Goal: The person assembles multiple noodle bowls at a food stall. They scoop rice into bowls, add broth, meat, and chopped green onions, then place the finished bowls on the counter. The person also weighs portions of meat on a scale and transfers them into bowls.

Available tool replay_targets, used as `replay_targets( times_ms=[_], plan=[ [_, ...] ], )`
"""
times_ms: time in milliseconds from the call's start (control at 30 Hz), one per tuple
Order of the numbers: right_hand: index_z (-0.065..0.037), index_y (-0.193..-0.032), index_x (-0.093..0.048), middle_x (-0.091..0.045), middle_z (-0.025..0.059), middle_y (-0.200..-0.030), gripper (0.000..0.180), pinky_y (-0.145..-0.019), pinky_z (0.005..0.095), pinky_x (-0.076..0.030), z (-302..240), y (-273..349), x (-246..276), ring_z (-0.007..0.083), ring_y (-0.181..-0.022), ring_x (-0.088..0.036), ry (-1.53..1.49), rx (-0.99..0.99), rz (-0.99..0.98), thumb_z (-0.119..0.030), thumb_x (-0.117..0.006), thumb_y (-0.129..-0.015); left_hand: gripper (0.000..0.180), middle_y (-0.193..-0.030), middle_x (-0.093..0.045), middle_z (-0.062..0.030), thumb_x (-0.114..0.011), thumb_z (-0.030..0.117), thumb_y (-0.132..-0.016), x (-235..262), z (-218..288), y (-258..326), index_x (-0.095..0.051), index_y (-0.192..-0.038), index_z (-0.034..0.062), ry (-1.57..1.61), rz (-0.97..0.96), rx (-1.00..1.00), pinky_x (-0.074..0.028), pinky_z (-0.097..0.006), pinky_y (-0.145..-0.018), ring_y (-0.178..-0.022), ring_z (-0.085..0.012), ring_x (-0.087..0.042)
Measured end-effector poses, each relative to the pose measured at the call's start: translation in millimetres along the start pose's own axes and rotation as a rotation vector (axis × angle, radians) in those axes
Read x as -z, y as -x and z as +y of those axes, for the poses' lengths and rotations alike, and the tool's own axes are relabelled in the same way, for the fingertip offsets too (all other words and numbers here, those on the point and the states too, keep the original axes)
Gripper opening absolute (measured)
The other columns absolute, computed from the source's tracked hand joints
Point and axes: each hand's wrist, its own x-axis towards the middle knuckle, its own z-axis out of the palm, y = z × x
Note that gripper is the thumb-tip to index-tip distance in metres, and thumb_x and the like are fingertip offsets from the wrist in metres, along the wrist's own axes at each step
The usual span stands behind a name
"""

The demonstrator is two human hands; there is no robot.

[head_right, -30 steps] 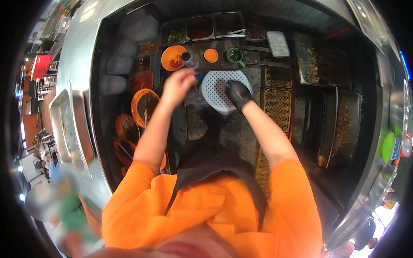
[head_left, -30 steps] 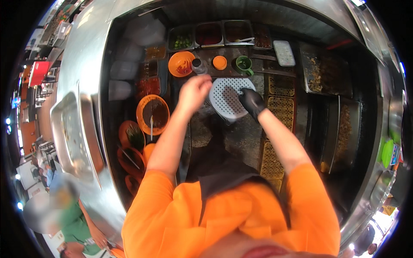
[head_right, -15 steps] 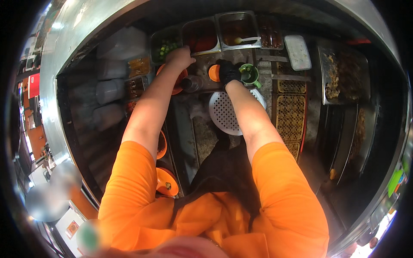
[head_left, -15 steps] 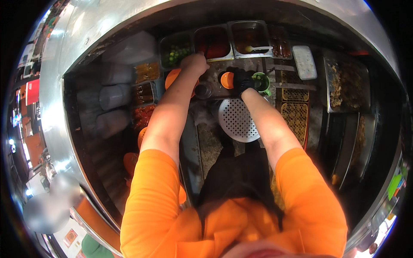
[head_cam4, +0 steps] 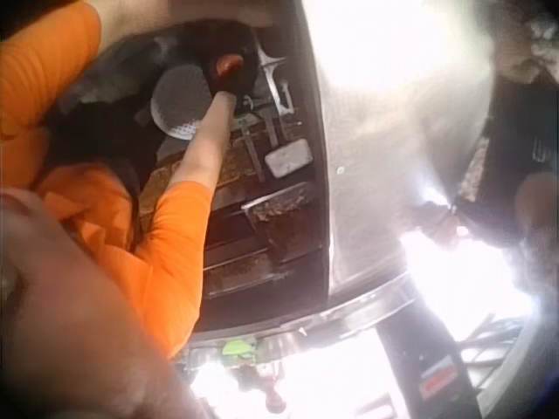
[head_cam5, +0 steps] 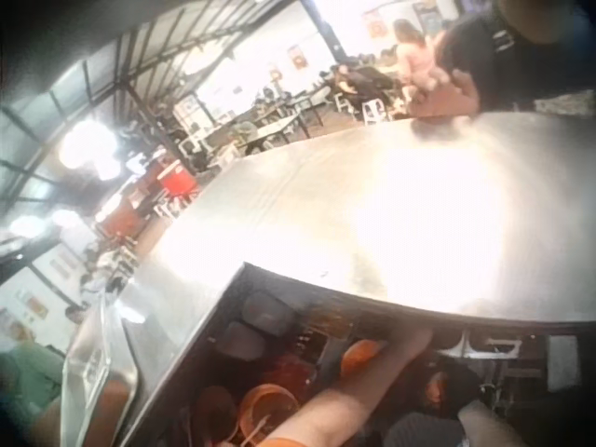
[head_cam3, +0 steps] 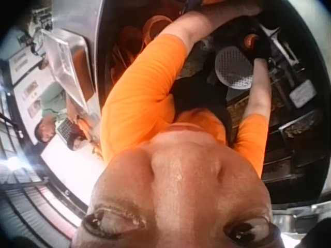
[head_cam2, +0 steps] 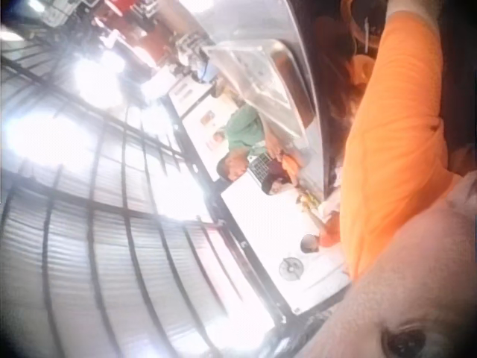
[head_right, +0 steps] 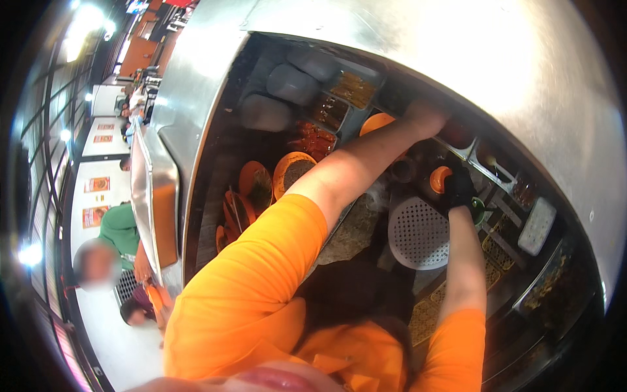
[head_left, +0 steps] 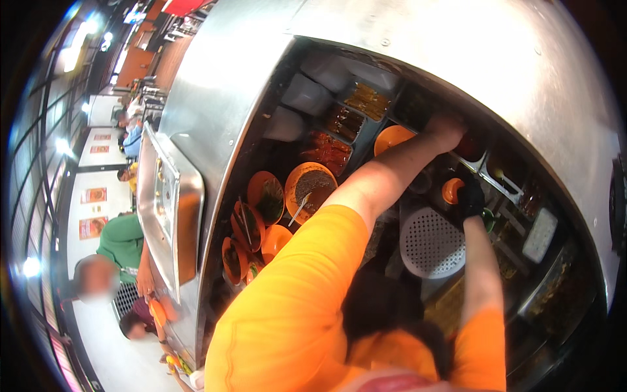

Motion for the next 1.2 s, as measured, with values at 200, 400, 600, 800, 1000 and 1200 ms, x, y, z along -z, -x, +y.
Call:
replay_targets(
  times_ms=[200,400,600,800,1000,1200],
  plan=[
    [-0.011,-0.118,-0.056,-0.060,0.0191,-0.111,0.040,-0.085,0.0455,-0.049,3.7,21.1,23.8,0.0367,-0.101,-0.060,0.308,0.502,0.063,-0.007,-0.058,-0.079,0.032,-0.118,-0.061,-0.0168,-0.043,0.019,-0.091,-5.8,-13.9,-4.0,-0.063,-0.112,0.0058,-0.110,-0.181,-0.015,-0.047,-0.043,-0.092,-0.108,-0.0333,-0.059],
    [-0.012,-0.112,-0.059,-0.063,0.0123,-0.105,0.033,-0.071,0.0439,-0.050,2.1,29.2,48.4,0.0325,-0.086,-0.064,0.344,0.536,0.172,-0.013,-0.060,-0.079,0.025,-0.108,-0.065,-0.0095,-0.052,0.020,-0.089,-17.7,-43.5,20.4,-0.066,-0.109,0.0155,-0.185,-0.160,-0.122,-0.050,-0.043,-0.086,-0.104,-0.0297,-0.060],
    [-0.006,-0.106,-0.061,-0.062,0.0132,-0.100,0.025,-0.075,0.0425,-0.050,7.2,41.0,61.9,0.0330,-0.088,-0.064,0.007,0.186,0.382,-0.014,-0.060,-0.081,0.027,-0.107,-0.065,-0.0094,-0.054,0.027,-0.091,-0.1,-31.0,42.2,-0.066,-0.111,0.0146,0.082,-0.149,0.042,-0.049,-0.039,-0.087,-0.102,-0.0301,-0.059],
    [-0.013,-0.126,-0.057,-0.064,0.0167,-0.104,0.043,-0.076,0.0434,-0.051,36.2,43.4,65.7,0.0359,-0.088,-0.064,-0.207,0.005,0.703,-0.009,-0.056,-0.083,0.027,-0.111,-0.064,-0.0106,-0.055,0.028,-0.092,-14.1,-33.5,44.1,-0.067,-0.112,0.0146,0.265,-0.156,0.030,-0.047,-0.038,-0.090,-0.104,-0.0302,-0.059],
    [-0.008,-0.114,-0.058,-0.065,0.0128,-0.104,0.029,-0.076,0.0387,-0.052,54.9,49.4,98.8,0.0296,-0.094,-0.064,0.132,0.030,0.878,-0.012,-0.056,-0.085,0.028,-0.105,-0.066,-0.0116,-0.056,0.027,-0.092,-14.9,-29.1,42.1,-0.066,-0.113,0.0124,0.402,-0.230,0.162,-0.048,-0.035,-0.087,-0.099,-0.0267,-0.062],
    [-0.003,-0.117,-0.054,-0.064,0.0130,-0.096,0.033,-0.070,0.0331,-0.051,69.4,24.2,78.4,0.0223,-0.084,-0.062,-0.814,-0.320,0.657,-0.012,-0.055,-0.086,0.026,-0.085,-0.062,-0.0030,-0.058,0.023,-0.093,-40.8,-62.2,37.6,-0.066,-0.109,0.0046,1.147,-0.270,0.598,-0.048,-0.023,-0.072,-0.078,-0.0105,-0.057]
  ],
)
